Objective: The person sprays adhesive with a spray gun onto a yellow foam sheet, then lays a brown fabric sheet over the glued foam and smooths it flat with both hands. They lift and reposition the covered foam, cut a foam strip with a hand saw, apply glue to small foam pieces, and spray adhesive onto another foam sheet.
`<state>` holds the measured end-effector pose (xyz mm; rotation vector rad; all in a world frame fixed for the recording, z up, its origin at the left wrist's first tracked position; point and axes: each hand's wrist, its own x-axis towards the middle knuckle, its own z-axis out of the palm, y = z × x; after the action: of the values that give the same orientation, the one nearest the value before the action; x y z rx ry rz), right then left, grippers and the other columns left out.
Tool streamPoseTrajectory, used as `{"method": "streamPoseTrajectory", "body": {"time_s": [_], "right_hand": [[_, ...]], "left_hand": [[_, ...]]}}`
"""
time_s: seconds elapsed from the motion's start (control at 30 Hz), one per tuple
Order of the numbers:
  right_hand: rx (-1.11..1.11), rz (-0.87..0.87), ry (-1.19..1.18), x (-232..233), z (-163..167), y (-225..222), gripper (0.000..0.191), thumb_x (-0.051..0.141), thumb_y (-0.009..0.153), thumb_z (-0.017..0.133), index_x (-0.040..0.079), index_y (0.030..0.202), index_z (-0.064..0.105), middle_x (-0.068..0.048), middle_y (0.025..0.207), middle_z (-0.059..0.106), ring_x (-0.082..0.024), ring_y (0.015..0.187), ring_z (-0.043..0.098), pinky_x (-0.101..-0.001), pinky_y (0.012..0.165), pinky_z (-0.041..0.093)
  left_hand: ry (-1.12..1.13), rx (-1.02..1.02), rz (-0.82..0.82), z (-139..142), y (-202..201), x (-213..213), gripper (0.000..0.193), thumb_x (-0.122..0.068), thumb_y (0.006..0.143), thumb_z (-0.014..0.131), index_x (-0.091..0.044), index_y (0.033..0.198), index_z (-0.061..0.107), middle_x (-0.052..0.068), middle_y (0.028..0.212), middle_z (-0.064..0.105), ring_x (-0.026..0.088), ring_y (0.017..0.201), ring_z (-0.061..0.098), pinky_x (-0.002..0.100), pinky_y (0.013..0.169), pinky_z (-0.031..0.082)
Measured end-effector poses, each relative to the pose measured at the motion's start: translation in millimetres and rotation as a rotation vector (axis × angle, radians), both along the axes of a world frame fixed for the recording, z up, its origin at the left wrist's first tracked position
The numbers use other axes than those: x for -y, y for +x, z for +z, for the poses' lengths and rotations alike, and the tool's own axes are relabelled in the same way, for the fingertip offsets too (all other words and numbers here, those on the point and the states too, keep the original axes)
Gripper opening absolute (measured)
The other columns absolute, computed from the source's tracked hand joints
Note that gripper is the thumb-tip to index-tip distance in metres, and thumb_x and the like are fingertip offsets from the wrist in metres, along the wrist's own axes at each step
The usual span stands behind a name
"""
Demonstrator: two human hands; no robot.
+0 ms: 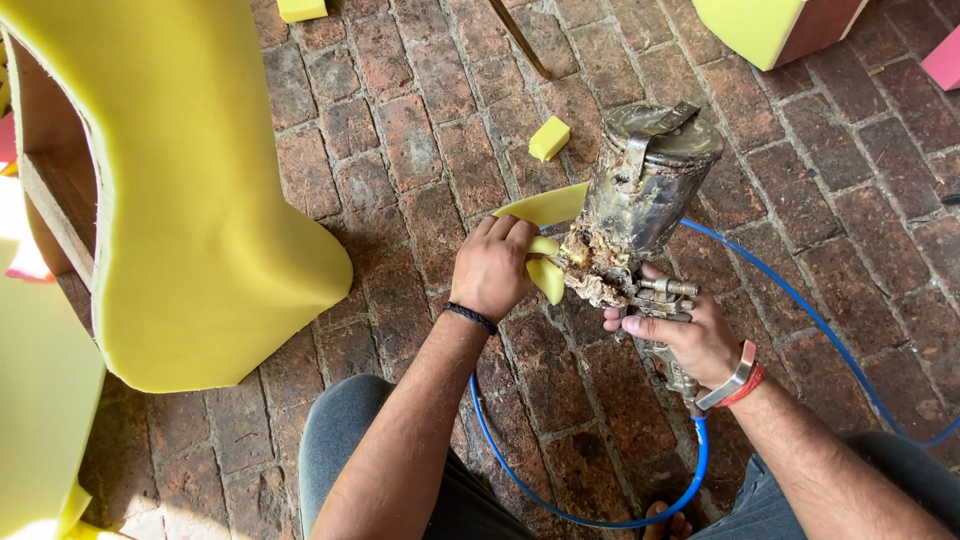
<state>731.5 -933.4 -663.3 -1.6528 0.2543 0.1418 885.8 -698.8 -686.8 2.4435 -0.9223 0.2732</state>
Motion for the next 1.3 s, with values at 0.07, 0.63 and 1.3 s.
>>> {"method": "streamPoseTrajectory", "body": {"time_s": [0.07,0.63,1.3], "right_hand": [[0.011,0.016,-0.045,-0.4,0.1,0.1,0.029,0.015,0.086,0.071,0.004,0.112,0.073,-0.015,0.100,0.082,-0.025,0.094,0.082,-0.0425,0.087,0.067],[-0.005,0.023,-0.043,10.7,1.6,-6.2,0.030,0.014,0.084,0.071,0.003,0.112,0.073,-0.013,0.099,0.084,-0.023,0.092,0.081,-0.0433,0.082,0.065],[0.102,-0.128,0.124,19.9,41.0,-8.4,0.041,0.006,0.080,0.069,-0.005,0.120,0.068,-0.018,0.095,0.078,-0.031,0.090,0.078,-0.0506,0.089,0.064]], "left_hand": [[-0.001,0.012,0.006,-3.4,2.4,-0.8,0.032,-0.019,0.078,0.083,-0.009,0.104,0.068,0.007,0.102,0.070,0.026,0.096,0.066,0.041,0.084,0.058],[-0.075,-0.274,0.312,-28.6,29.4,-14.5,0.017,-0.014,0.093,0.069,-0.014,0.110,0.072,0.007,0.108,0.073,0.021,0.099,0.070,0.040,0.090,0.059],[-1.003,-1.151,0.466,-20.7,46.0,-12.1,0.024,-0.017,0.098,0.063,-0.007,0.118,0.072,0.009,0.105,0.077,0.015,0.087,0.073,0.029,0.077,0.063]]}}
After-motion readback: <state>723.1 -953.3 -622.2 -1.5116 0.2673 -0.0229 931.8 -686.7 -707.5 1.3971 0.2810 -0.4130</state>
